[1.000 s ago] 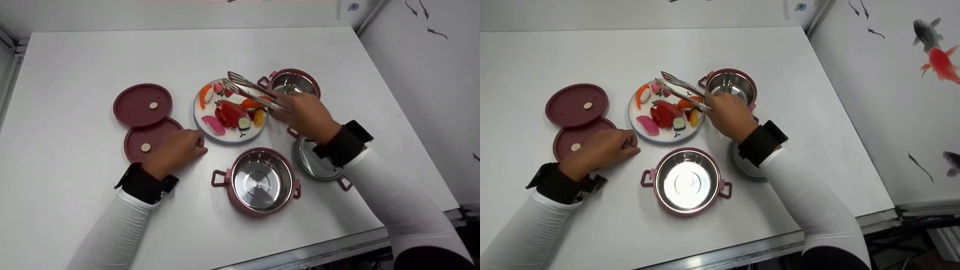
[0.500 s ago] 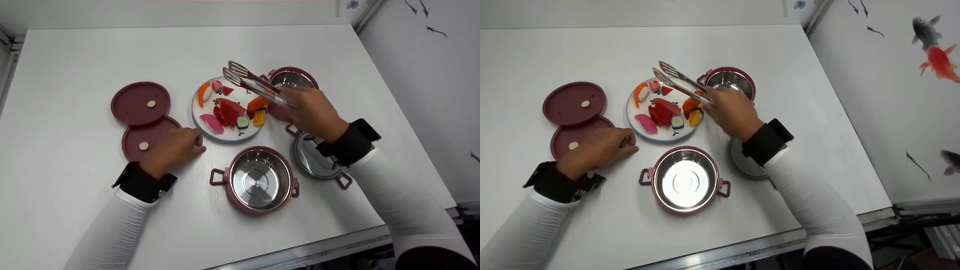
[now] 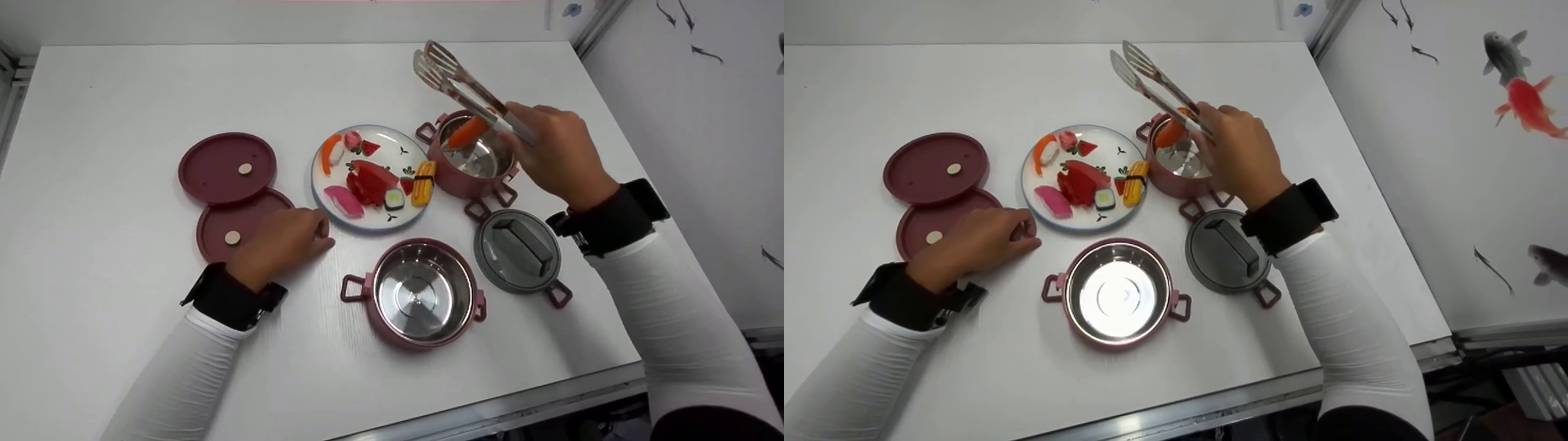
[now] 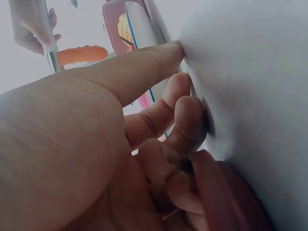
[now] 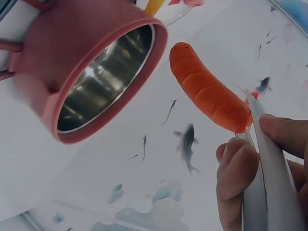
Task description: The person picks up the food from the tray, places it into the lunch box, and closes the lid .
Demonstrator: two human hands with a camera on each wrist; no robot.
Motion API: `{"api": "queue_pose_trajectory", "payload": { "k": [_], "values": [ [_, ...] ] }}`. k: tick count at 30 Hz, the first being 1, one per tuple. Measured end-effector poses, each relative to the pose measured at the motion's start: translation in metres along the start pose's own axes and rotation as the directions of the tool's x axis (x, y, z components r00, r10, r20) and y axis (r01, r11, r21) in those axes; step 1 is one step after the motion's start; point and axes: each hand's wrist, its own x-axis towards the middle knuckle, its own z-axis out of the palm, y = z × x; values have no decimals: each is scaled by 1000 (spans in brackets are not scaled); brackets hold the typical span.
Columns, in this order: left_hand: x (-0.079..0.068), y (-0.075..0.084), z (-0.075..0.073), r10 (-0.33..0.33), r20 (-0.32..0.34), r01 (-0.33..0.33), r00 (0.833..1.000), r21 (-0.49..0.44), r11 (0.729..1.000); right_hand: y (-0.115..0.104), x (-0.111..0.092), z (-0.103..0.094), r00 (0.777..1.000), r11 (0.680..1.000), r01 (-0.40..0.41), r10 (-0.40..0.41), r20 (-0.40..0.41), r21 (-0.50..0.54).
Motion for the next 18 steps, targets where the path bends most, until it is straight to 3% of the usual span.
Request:
{"api": "queue_pose_trajectory", "payload": {
  "k": [9,18],
  "values": [
    [-2,0,0,-5,-2,5,1000,-11,1000,38,-16,11,997,995,-67,70,43,-75],
    [-2,1,-2,-17,9,17,1000,-2,1000,38,-20,14,992,992,-116,118,46,-40]
  ]
}}
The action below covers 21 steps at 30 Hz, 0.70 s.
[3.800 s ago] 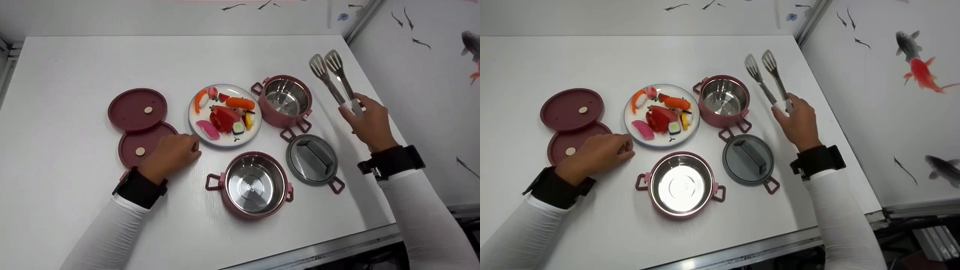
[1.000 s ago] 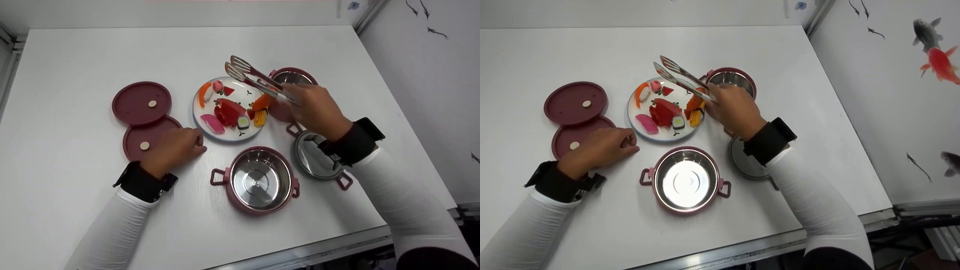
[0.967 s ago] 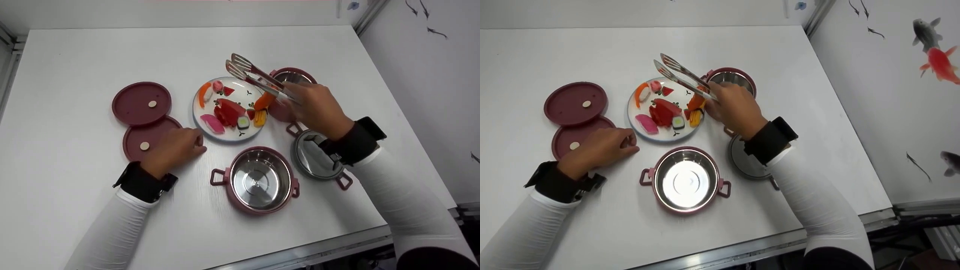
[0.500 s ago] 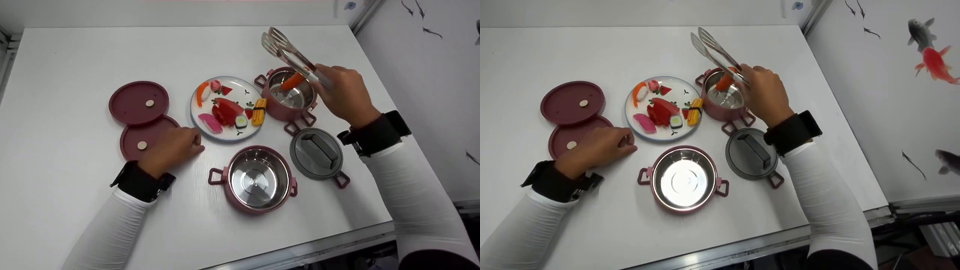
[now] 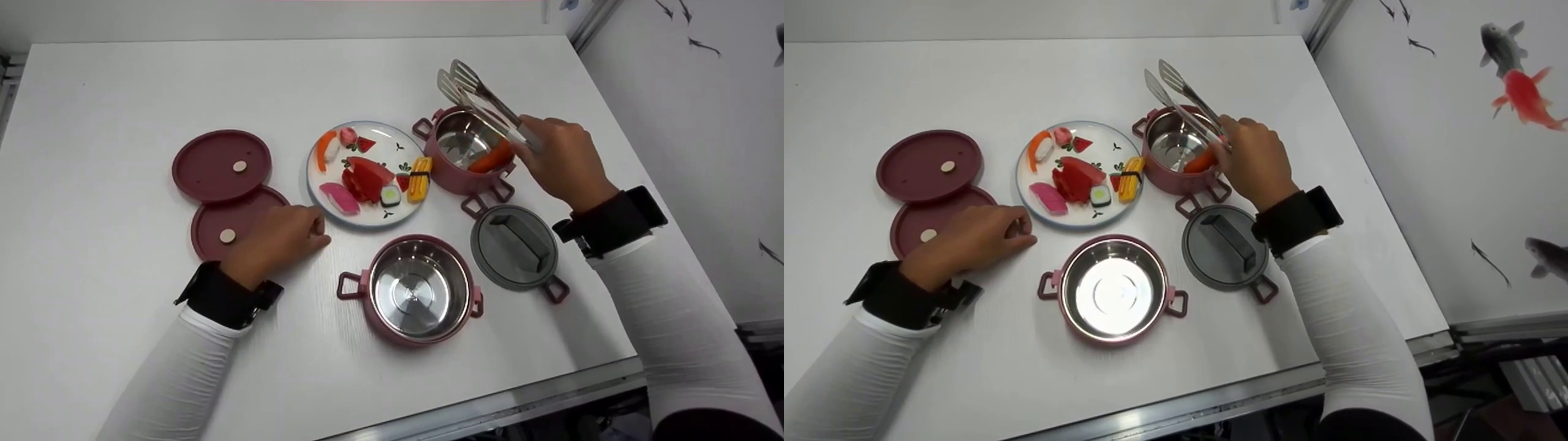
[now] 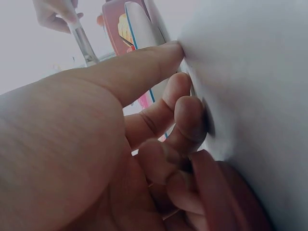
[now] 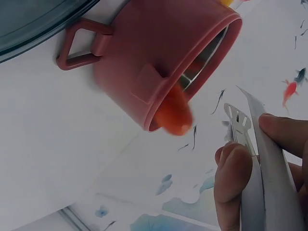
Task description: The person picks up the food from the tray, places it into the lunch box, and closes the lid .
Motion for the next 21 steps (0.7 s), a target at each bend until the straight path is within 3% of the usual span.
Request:
{"api": "queue_pose_trajectory", "payload": {
  "k": [6,11,18,21],
  "values": [
    [0,0,0,-5,0,5,1000,-2,1000,-14,0,4,999,1000,27,-27,23,10],
    [0,0,-1,1,1,-1,1000,-8,1000,-37,1,14,994,998,52,-55,98,33],
    [-4,-4,0,-3,-16,3,1000,-1,1000,-72,13,38,958,988,113,-135,254,102],
    [-4,-2,1,7,-25,-7,1000,-10,1000,-80,17,43,941,991,93,-118,317,94]
  ]
}}
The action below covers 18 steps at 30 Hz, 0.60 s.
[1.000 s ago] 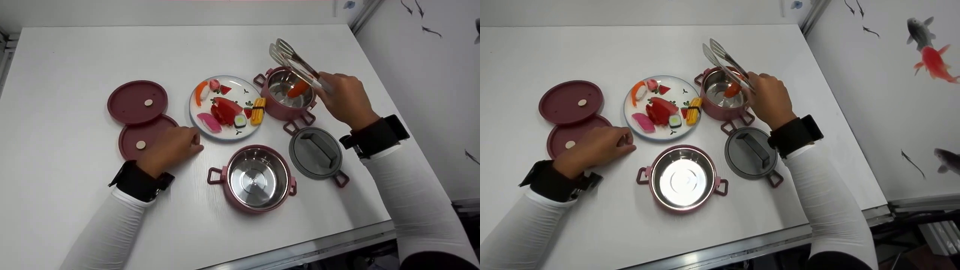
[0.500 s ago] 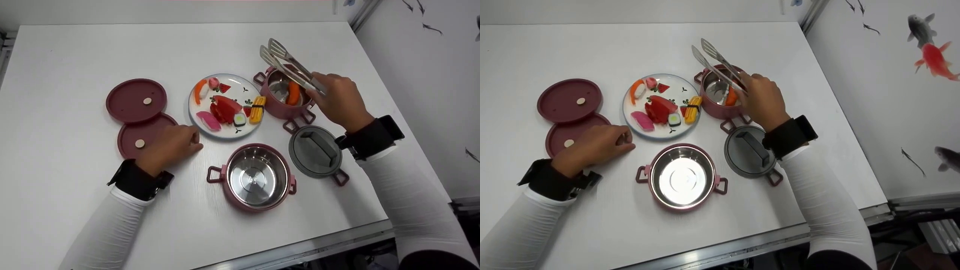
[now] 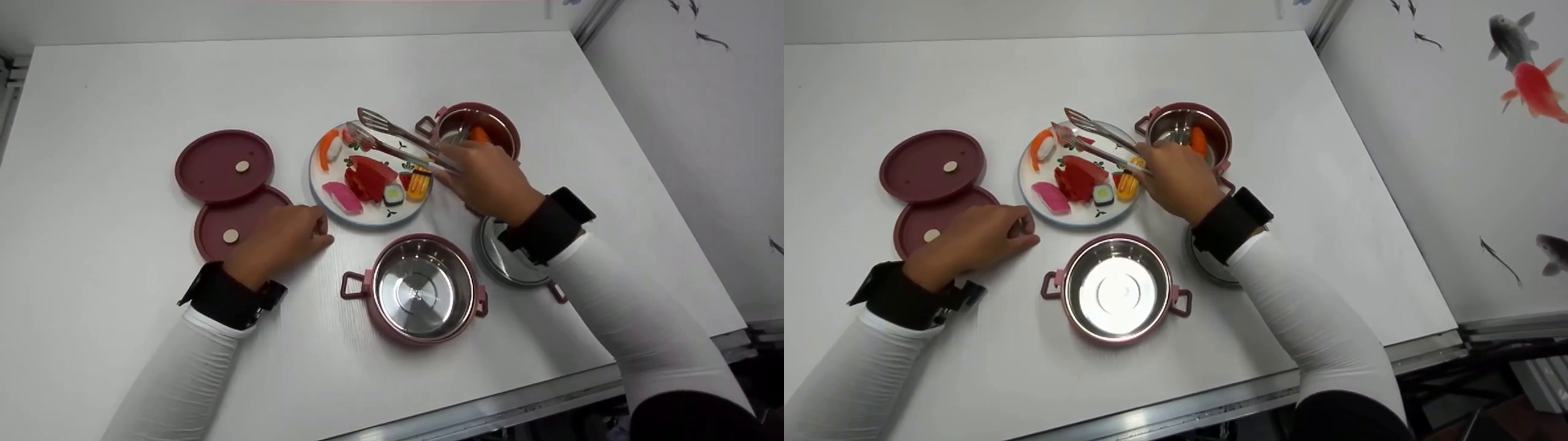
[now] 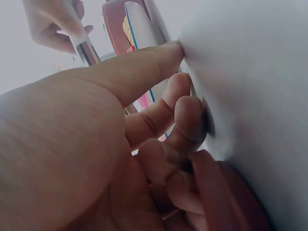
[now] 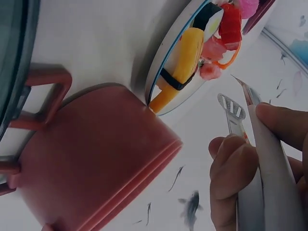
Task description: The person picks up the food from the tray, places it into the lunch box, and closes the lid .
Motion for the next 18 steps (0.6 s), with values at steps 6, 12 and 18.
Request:
{"api": "queue_pose_trajectory", "payload": {
  "k": [6,12,18],
  "values": [
    [2,7,0,17,1,-17,1000,16,1000,-2,3,2,997,998,-55,58,59,-39],
    [4,11,1,13,9,-14,1000,34,999,0,4,5,995,996,-74,77,69,-45],
    [4,11,3,18,7,-19,1000,67,998,1,5,10,993,994,-90,94,73,-55]
  ]
}}
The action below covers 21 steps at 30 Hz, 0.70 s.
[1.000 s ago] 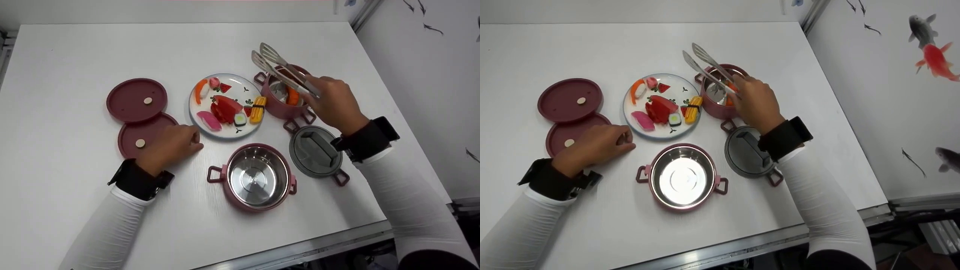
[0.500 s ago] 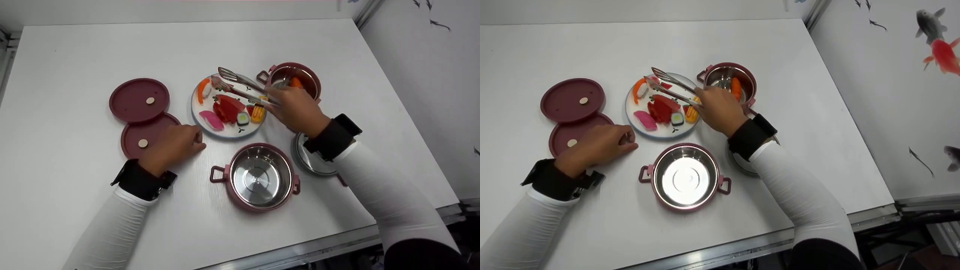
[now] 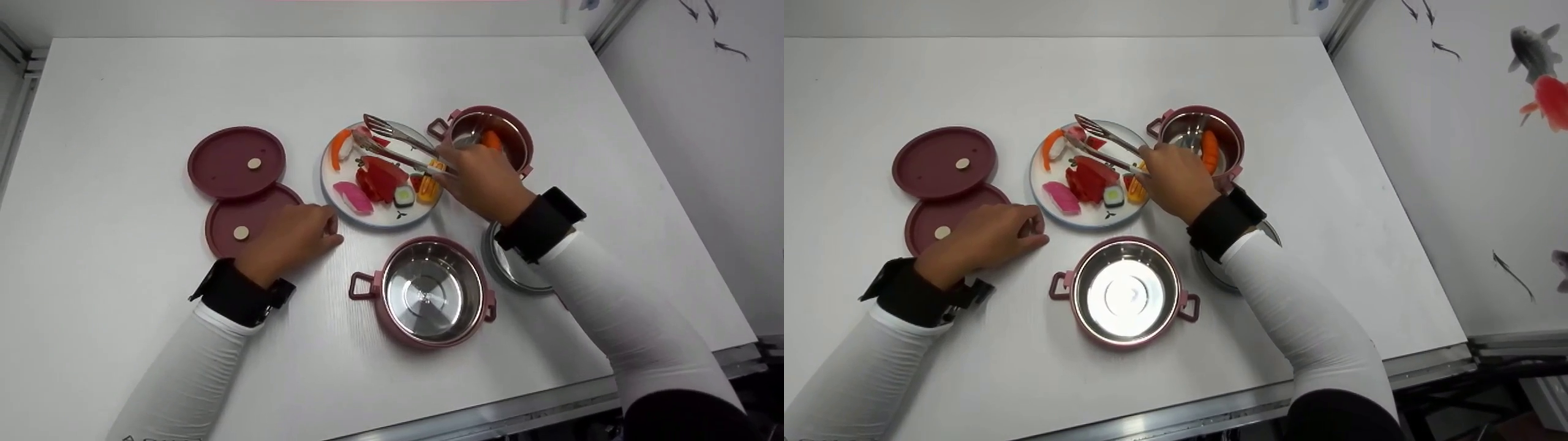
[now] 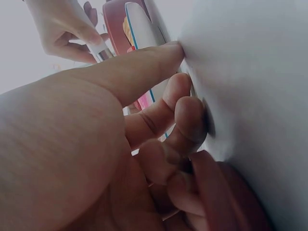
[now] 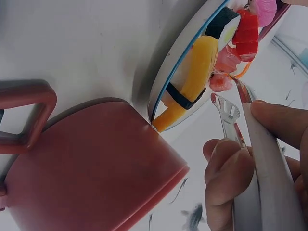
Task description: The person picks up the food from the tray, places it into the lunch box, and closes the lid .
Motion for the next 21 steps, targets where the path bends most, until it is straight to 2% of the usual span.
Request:
{"api": "queue_pose_trajectory", "payload": {
  "k": [5,12,17,21],
  "values": [
    [1,1,1,8,6,-8,1000,-3,1000,2,-2,3,1000,1000,-5,5,-8,2],
    [1,4,-1,8,27,-8,1000,-25,1000,11,-11,5,997,999,37,-36,-63,25],
    [1,3,-1,21,31,-20,999,-34,999,16,-32,0,990,997,62,-57,-129,36],
    [1,5,-3,11,37,-10,999,-41,999,20,-58,-12,975,997,74,-68,-209,20]
  ]
}}
